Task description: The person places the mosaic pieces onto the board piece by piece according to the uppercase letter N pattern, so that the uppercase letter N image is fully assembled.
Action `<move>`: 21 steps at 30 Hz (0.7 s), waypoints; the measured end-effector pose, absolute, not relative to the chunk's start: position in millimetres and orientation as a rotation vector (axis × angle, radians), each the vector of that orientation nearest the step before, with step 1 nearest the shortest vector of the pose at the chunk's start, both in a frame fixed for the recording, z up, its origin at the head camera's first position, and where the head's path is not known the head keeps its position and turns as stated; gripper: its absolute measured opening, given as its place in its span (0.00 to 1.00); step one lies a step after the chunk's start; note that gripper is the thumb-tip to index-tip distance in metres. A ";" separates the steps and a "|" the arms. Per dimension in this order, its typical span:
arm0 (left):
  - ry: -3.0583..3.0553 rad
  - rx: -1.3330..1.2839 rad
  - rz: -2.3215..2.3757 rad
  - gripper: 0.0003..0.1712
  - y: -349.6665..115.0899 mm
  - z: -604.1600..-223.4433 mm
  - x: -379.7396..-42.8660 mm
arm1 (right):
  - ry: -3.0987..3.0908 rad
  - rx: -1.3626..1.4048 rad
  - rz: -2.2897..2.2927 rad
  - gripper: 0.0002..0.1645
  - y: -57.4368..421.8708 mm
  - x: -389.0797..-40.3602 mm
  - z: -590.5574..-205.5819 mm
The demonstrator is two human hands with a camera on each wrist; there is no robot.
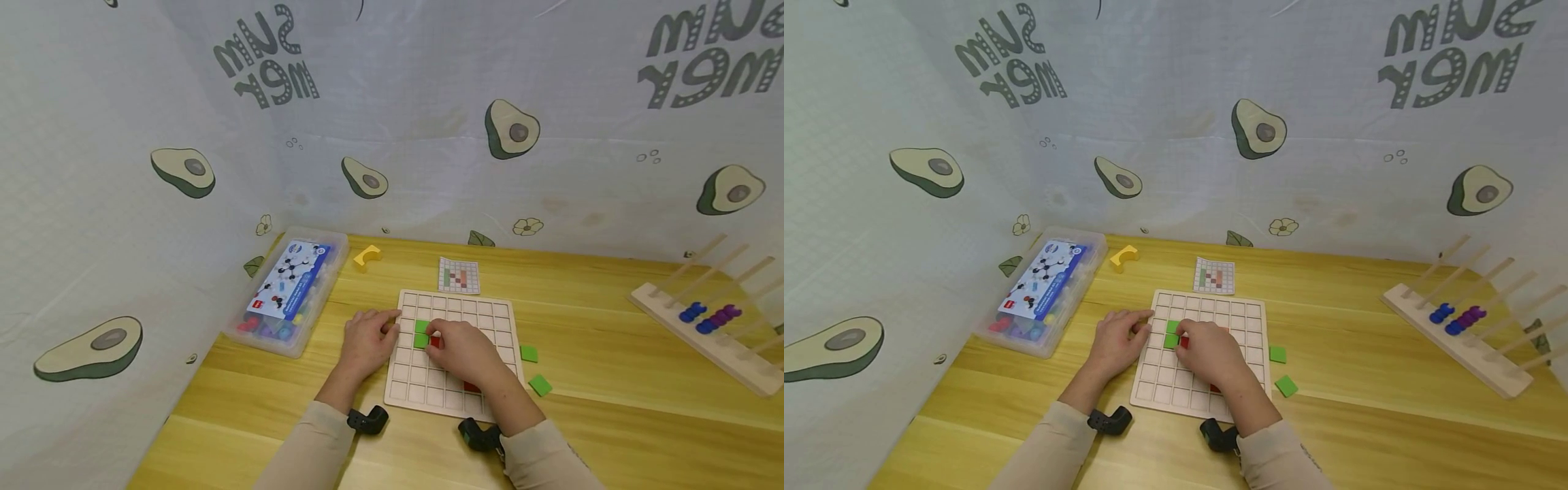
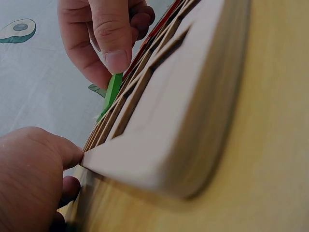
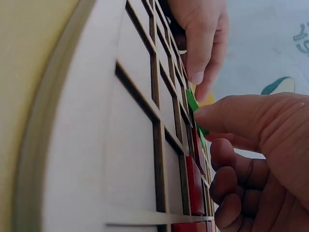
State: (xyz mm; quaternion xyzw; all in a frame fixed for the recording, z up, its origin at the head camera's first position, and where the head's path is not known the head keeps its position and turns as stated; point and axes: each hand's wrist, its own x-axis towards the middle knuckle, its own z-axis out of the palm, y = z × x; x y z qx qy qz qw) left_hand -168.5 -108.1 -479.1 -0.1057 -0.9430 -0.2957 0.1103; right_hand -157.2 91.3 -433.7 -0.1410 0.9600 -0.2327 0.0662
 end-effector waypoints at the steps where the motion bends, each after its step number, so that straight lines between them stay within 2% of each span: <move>1: -2.771 -0.310 -0.864 0.18 -107.8 -479.2 -168.5 | 2.896 -0.425 -0.697 0.14 91.1 -157.4 -433.8; 11: -2.785 -0.302 -0.855 0.18 -105.1 -477.5 -168.1 | 2.855 -0.386 -0.724 0.18 96.4 -153.0 -426.2; 21: -2.790 -0.291 -0.854 0.18 -107.8 -478.8 -168.7 | 2.825 -0.357 -0.784 0.18 122.0 -142.8 -416.6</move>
